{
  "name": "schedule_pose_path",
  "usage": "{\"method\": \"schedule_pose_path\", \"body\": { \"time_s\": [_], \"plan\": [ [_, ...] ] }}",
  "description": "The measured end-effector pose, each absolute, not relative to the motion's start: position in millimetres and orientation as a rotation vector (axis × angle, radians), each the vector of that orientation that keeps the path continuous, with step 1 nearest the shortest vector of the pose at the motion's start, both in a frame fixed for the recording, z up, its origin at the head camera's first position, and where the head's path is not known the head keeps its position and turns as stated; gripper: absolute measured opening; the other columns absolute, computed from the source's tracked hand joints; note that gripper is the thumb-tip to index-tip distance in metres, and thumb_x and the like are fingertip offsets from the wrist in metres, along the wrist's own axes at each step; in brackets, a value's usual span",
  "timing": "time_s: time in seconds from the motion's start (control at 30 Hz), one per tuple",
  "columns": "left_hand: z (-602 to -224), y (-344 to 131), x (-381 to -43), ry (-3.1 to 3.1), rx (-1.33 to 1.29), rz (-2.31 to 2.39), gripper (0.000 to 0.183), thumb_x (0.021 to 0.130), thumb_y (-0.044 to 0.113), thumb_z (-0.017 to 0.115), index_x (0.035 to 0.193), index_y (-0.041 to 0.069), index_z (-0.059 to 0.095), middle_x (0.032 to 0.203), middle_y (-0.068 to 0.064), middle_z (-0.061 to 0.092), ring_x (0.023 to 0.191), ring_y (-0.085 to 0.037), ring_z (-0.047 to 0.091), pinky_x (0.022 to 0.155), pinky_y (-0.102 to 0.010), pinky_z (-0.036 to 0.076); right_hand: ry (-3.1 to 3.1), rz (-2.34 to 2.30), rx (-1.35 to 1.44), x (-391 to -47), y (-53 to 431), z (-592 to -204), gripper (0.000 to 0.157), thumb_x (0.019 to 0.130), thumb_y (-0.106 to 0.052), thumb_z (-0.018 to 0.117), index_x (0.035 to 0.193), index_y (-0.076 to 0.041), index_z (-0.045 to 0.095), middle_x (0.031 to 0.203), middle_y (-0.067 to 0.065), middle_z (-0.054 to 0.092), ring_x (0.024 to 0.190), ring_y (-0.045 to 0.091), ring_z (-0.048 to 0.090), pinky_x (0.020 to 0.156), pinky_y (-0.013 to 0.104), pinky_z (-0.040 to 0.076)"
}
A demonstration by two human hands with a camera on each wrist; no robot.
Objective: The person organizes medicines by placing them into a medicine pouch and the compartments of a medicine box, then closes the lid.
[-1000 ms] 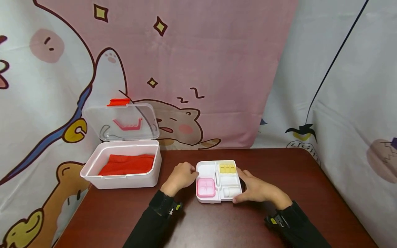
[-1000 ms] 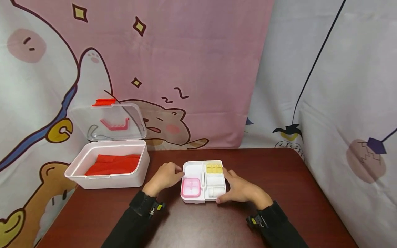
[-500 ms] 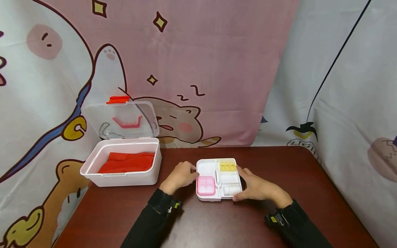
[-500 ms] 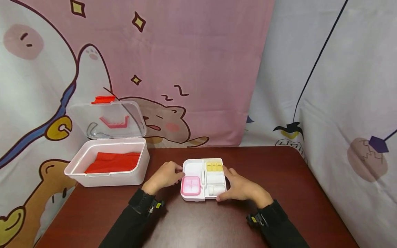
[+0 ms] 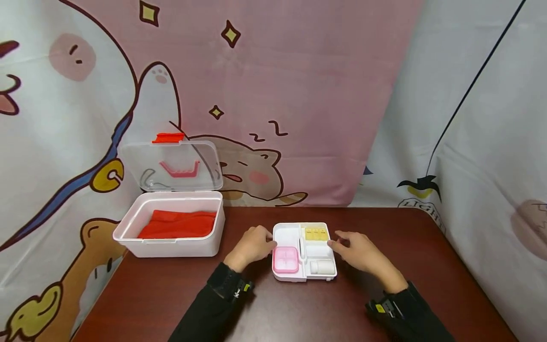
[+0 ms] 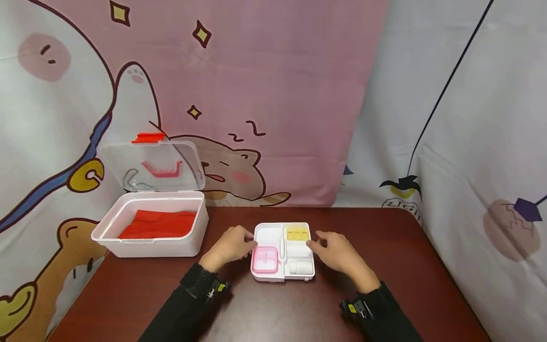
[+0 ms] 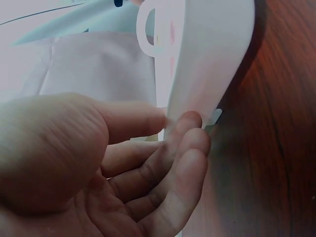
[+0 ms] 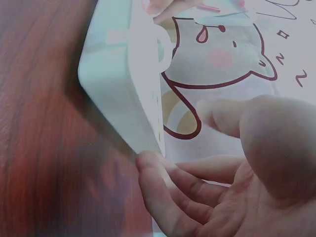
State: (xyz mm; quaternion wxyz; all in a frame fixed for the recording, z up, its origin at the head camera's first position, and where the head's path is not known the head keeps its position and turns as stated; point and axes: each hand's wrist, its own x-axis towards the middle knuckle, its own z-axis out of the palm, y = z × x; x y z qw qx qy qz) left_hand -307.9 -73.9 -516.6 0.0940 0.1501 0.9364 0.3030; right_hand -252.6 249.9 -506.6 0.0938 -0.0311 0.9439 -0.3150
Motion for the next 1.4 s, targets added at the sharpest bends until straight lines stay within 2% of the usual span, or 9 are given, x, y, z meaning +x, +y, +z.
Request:
{"method": "schedule_pose_path", "body": {
  "time_s": [0.13, 0.3, 0.47, 0.6, 0.87, 1.07, 1.2, 1.3, 1.4],
  "plan": [
    [-515.5, -72.6, -307.2, 2.780, 0.432, 0.890, 0.018, 0.103, 0.022, 0.073, 0.095, 0.009, 0.082, 0.072, 0.000, 0.069, 0.066, -0.017, 0.063, 0.065, -0.033, 0.050, 2.704, -1.106, -0.002, -253.2, 247.5, -506.4, 0.054, 0.111, -0.031, 0.065, 0.153, 0.004, 0.060, 0.099, 0.011, 0.077, 0.073, 0.020, 0.070, 0.067, 0.037, 0.061],
    [-514.4, -72.7, -303.8, 2.771, 0.419, 0.894, 0.017, 0.101, 0.020, 0.072, 0.092, 0.009, 0.081, 0.069, 0.000, 0.070, 0.063, -0.016, 0.065, 0.061, -0.031, 0.051, 2.656, -1.228, 0.025, -255.1, 242.7, -514.0, 0.044, 0.111, -0.018, 0.065, 0.146, 0.008, 0.064, 0.102, 0.014, 0.077, 0.073, 0.019, 0.074, 0.070, 0.040, 0.067],
    [-514.5, -69.9, -298.2, 2.773, 0.405, 0.929, 0.021, 0.102, 0.018, 0.071, 0.083, 0.010, 0.078, 0.064, 0.001, 0.064, 0.060, -0.016, 0.061, 0.056, -0.030, 0.047, 2.648, -1.270, 0.050, -256.0, 238.6, -524.0, 0.043, 0.109, -0.017, 0.066, 0.145, 0.008, 0.064, 0.099, 0.013, 0.074, 0.072, 0.018, 0.073, 0.066, 0.037, 0.065],
    [-515.7, -66.1, -294.5, 2.827, 0.402, 0.904, 0.025, 0.102, 0.017, 0.072, 0.078, 0.010, 0.076, 0.066, 0.001, 0.055, 0.063, -0.019, 0.055, 0.058, -0.032, 0.043, 2.641, -1.311, 0.057, -256.6, 236.2, -526.8, 0.042, 0.109, -0.013, 0.065, 0.145, 0.009, 0.064, 0.093, 0.014, 0.071, 0.067, 0.019, 0.071, 0.062, 0.036, 0.064],
    [-508.9, -62.5, -290.1, 2.887, 0.415, 0.820, 0.028, 0.103, 0.016, 0.071, 0.076, 0.009, 0.071, 0.068, -0.001, 0.055, 0.067, -0.020, 0.055, 0.060, -0.033, 0.044, 2.630, -1.357, 0.066, -253.1, 233.1, -520.8, 0.042, 0.105, -0.009, 0.067, 0.142, 0.009, 0.065, 0.092, 0.013, 0.068, 0.062, 0.018, 0.069, 0.060, 0.038, 0.064],
    [-482.0, -69.1, -287.3, 2.897, 0.432, 0.840, 0.025, 0.105, 0.015, 0.066, 0.082, 0.010, 0.073, 0.068, -0.001, 0.055, 0.063, -0.020, 0.056, 0.057, -0.032, 0.045, 2.563, -1.484, 0.046, -250.8, 231.4, -497.7, 0.046, 0.104, -0.011, 0.070, 0.145, 0.009, 0.063, 0.093, 0.013, 0.068, 0.064, 0.017, 0.069, 0.065, 0.044, 0.067],
    [-456.2, -79.2, -278.6, 2.937, 0.433, 0.815, 0.029, 0.105, 0.014, 0.065, 0.077, 0.008, 0.071, 0.067, -0.002, 0.053, 0.062, -0.022, 0.055, 0.055, -0.032, 0.043, 2.516, -1.527, -0.004, -252.2, 226.2, -476.5, 0.049, 0.104, -0.013, 0.073, 0.147, 0.007, 0.062, 0.095, 0.013, 0.068, 0.067, 0.018, 0.070, 0.070, 0.046, 0.068],
    [-440.5, -88.8, -271.8, 2.962, 0.430, 0.773, 0.032, 0.105, 0.014, 0.065, 0.075, 0.007, 0.071, 0.065, -0.003, 0.053, 0.061, -0.022, 0.054, 0.055, -0.032, 0.042, 2.463, -1.569, -0.045, -252.7, 220.3, -463.9, 0.049, 0.103, -0.013, 0.074, 0.147, 0.006, 0.063, 0.097, 0.014, 0.068, 0.069, 0.019, 0.071, 0.070, 0.043, 0.068],
    [-426.2, -99.9, -267.5, 2.923, 0.392, 0.807, 0.025, 0.106, 0.015, 0.065, 0.086, 0.006, 0.077, 0.066, -0.004, 0.060, 0.057, -0.019, 0.062, 0.054, -0.030, 0.048, 2.400, -1.620, -0.067, -253.2, 212.9, -454.9, 0.050, 0.103, -0.014, 0.075, 0.147, 0.005, 0.063, 0.099, 0.014, 0.069, 0.071, 0.020, 0.071, 0.070, 0.039, 0.068]
  ]
}}
